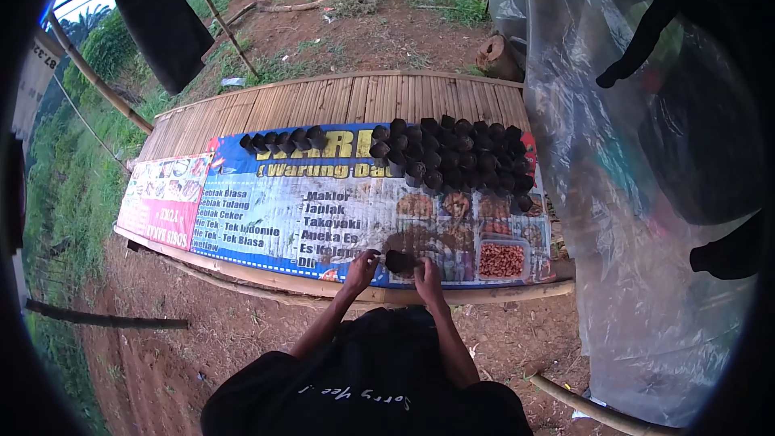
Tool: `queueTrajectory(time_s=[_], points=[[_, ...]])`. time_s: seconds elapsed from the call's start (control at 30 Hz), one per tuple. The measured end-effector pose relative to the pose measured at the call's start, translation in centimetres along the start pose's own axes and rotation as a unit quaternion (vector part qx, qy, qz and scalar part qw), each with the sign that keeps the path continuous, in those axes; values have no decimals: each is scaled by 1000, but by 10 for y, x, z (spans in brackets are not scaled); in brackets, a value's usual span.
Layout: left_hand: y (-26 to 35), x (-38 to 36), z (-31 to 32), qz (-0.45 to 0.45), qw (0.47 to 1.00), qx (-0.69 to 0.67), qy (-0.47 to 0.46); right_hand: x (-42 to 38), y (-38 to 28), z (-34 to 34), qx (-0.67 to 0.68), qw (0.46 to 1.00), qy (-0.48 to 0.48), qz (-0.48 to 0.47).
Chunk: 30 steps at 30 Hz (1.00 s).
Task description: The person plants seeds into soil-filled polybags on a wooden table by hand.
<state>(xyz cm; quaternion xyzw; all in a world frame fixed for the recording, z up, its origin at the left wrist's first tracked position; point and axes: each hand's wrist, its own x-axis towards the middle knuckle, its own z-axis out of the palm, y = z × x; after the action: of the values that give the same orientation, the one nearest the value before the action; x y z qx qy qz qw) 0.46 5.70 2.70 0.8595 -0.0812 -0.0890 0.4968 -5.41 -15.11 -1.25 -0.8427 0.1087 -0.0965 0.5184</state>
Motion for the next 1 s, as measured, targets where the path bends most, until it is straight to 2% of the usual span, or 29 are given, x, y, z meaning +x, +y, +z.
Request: queueTrajectory(time_s=[0.07, 0.13, 0.2, 0.53, 0.6, 0.63, 0.67, 0.73, 0.93, 1.0], points=[[-5, -4, 2, 35, 997, 38, -50, -1, -3, -4, -89, 986, -27, -136], [-16, -3, 9, 46, 995, 68, -60, 2, -2, 1, -118, 981, -56, -143], [-19, -3, 16, 88, 991, 79, -65, 4, -11, 5, -105, 985, -78, -111], [-5, 5, 12, 64, 996, 56, -33, 24, -41, 7, -58, 990, -102, -73], [1, 5, -1, 13, 998, 39, -51, 32, -53, 13, -92, 988, -117, -48], [1, 5, -7, 43, 998, 40, -17, 36, -57, 18, -125, 984, -125, -22], [0, 6, -15, 40, 998, 38, -10, 40, -62, 26, -126, 983, -130, -26], [-10, 10, -33, 25, 999, 22, 6, 49, -62, 53, -69, 988, -101, -96], [-67, 18, -108, 72, 991, 36, 106, 63, -95, 147, -56, 982, -138, -116], [-86, 21, -141, 1, 996, 30, 86, 65, -115, 181, -44, 982, -147, -114]])
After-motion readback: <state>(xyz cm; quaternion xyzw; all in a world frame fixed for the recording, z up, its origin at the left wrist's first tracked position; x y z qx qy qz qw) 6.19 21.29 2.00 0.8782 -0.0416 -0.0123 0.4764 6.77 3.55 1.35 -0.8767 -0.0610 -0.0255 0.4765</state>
